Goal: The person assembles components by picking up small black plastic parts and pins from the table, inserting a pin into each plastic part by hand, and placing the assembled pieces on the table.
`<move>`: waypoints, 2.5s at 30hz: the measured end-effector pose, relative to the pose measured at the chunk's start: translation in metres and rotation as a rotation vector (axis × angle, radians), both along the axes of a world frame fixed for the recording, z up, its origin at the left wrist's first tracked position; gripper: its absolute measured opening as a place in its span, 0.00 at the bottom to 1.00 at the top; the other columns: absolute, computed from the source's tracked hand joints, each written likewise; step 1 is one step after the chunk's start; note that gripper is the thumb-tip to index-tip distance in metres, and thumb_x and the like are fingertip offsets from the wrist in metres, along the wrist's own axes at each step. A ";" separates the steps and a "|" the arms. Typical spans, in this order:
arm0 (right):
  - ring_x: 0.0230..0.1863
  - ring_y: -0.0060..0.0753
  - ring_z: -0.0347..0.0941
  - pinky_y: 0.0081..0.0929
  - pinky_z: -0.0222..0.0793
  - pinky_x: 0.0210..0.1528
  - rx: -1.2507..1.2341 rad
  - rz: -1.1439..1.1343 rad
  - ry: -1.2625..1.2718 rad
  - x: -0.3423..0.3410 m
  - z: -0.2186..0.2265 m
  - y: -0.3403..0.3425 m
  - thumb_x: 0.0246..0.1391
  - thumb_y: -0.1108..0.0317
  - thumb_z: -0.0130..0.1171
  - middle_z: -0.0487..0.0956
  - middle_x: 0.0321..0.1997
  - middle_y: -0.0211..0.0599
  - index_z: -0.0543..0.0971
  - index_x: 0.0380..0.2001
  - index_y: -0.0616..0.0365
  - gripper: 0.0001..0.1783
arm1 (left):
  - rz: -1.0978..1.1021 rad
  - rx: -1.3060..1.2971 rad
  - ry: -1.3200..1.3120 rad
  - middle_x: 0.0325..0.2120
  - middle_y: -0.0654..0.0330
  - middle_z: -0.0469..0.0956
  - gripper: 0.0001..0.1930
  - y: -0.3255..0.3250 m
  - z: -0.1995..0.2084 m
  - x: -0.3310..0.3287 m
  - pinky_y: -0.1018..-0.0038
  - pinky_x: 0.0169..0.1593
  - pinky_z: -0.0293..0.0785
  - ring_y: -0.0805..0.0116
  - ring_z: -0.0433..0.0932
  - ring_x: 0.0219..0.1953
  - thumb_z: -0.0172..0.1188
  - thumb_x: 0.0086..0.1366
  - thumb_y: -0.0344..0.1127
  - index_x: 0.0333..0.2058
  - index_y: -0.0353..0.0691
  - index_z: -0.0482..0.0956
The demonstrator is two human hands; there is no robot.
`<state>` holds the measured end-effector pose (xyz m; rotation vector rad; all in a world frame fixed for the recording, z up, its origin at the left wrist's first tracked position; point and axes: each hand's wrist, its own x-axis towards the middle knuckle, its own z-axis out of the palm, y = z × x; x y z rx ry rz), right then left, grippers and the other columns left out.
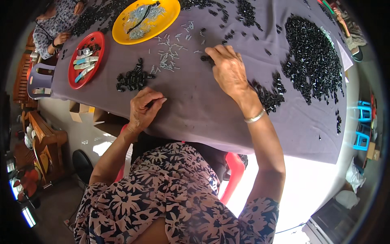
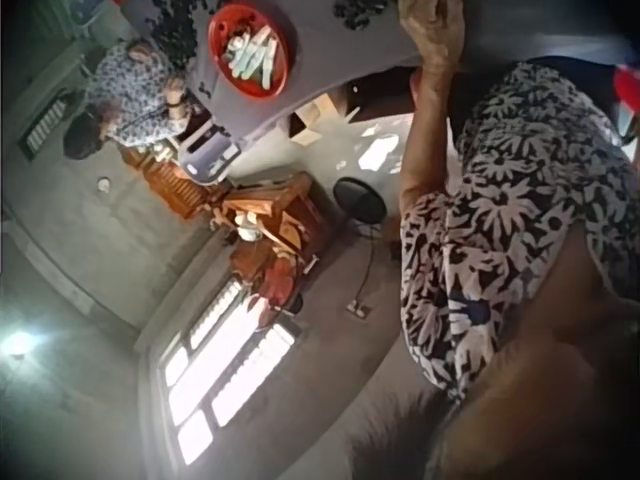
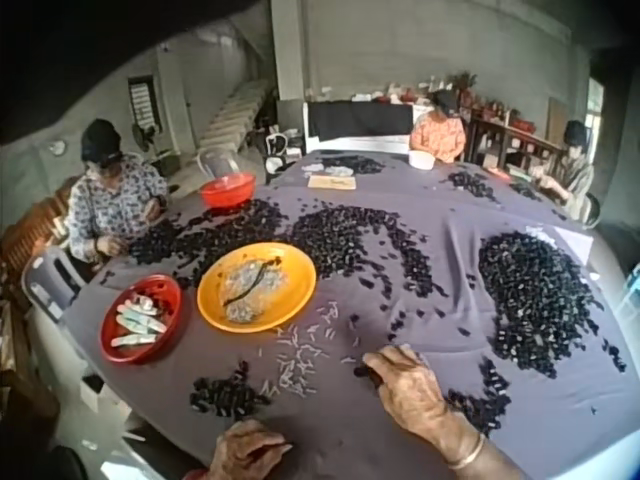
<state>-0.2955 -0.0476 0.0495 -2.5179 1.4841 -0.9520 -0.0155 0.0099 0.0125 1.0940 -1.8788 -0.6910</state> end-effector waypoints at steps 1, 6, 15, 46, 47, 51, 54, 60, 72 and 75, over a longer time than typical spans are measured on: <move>0.43 0.52 0.72 0.40 0.70 0.46 0.014 -0.042 0.046 0.006 -0.004 -0.003 0.37 0.86 0.51 0.76 0.41 0.45 0.77 0.42 0.63 0.23 | -0.019 -0.020 -0.018 0.23 0.59 0.76 0.08 0.000 0.000 0.001 0.71 0.30 0.70 0.62 0.74 0.25 0.68 0.51 0.23 0.30 0.38 0.79; 0.40 0.52 0.74 0.41 0.72 0.42 0.087 -0.155 -0.012 0.014 -0.021 -0.005 0.39 0.84 0.53 0.75 0.36 0.44 0.78 0.37 0.62 0.18 | -0.065 -0.107 -0.006 0.23 0.60 0.76 0.08 -0.004 -0.005 0.001 0.73 0.30 0.70 0.65 0.74 0.25 0.68 0.52 0.21 0.31 0.37 0.80; 0.28 0.38 0.75 0.30 0.74 0.34 0.181 -0.170 -0.140 0.011 -0.004 0.044 0.38 0.83 0.55 0.77 0.32 0.40 0.76 0.39 0.59 0.20 | -0.042 -0.093 0.007 0.22 0.60 0.73 0.08 -0.004 -0.007 0.000 0.75 0.29 0.68 0.67 0.72 0.24 0.67 0.52 0.22 0.32 0.38 0.80; 0.40 0.26 0.78 0.22 0.74 0.44 0.423 -0.006 -0.384 0.069 -0.004 0.016 0.42 0.88 0.45 0.80 0.36 0.35 0.77 0.40 0.66 0.20 | -0.179 0.426 0.681 0.32 0.64 0.79 0.17 -0.006 -0.014 -0.003 0.82 0.40 0.74 0.80 0.76 0.34 0.64 0.58 0.22 0.47 0.35 0.76; 0.40 0.26 0.78 0.22 0.74 0.44 0.427 -0.004 -0.381 0.068 -0.008 0.007 0.42 0.88 0.45 0.80 0.36 0.35 0.77 0.40 0.66 0.20 | -0.142 0.372 0.586 0.32 0.62 0.80 0.17 -0.005 -0.015 -0.003 0.82 0.40 0.74 0.79 0.77 0.34 0.64 0.57 0.22 0.46 0.35 0.76; 0.34 0.27 0.75 0.23 0.72 0.40 0.384 0.021 -0.119 0.072 -0.014 -0.013 0.42 0.86 0.47 0.77 0.32 0.38 0.77 0.37 0.64 0.18 | -0.119 0.307 0.501 0.33 0.64 0.78 0.14 -0.004 -0.016 -0.005 0.83 0.40 0.74 0.81 0.75 0.35 0.63 0.60 0.21 0.45 0.37 0.77; 0.30 0.25 0.73 0.22 0.70 0.37 0.406 0.024 -0.136 0.071 -0.017 -0.017 0.43 0.86 0.47 0.76 0.30 0.36 0.76 0.36 0.64 0.16 | -0.084 0.324 0.469 0.33 0.65 0.78 0.13 -0.006 -0.013 -0.004 0.83 0.40 0.74 0.80 0.76 0.35 0.62 0.60 0.20 0.44 0.37 0.77; 0.31 0.15 0.69 0.14 0.66 0.35 0.629 -0.045 -0.562 0.066 -0.010 0.017 0.49 0.87 0.48 0.77 0.32 0.26 0.77 0.33 0.65 0.11 | -0.117 0.205 0.383 0.31 0.61 0.80 0.14 -0.011 -0.018 -0.002 0.79 0.33 0.72 0.77 0.75 0.29 0.64 0.56 0.22 0.42 0.38 0.78; 0.33 0.17 0.69 0.16 0.66 0.37 0.507 0.104 -0.419 0.093 0.002 0.051 0.40 0.91 0.46 0.76 0.31 0.26 0.79 0.35 0.64 0.20 | -0.117 0.267 0.372 0.30 0.69 0.75 0.19 -0.007 -0.016 -0.003 0.84 0.35 0.71 0.83 0.71 0.30 0.63 0.58 0.19 0.48 0.38 0.76; 0.29 0.17 0.68 0.18 0.65 0.32 0.470 0.107 -0.317 0.096 0.008 0.051 0.41 0.90 0.49 0.76 0.29 0.27 0.78 0.34 0.62 0.17 | -0.091 0.214 0.390 0.28 0.64 0.79 0.21 -0.008 -0.019 -0.006 0.78 0.31 0.72 0.78 0.71 0.24 0.65 0.55 0.23 0.49 0.41 0.75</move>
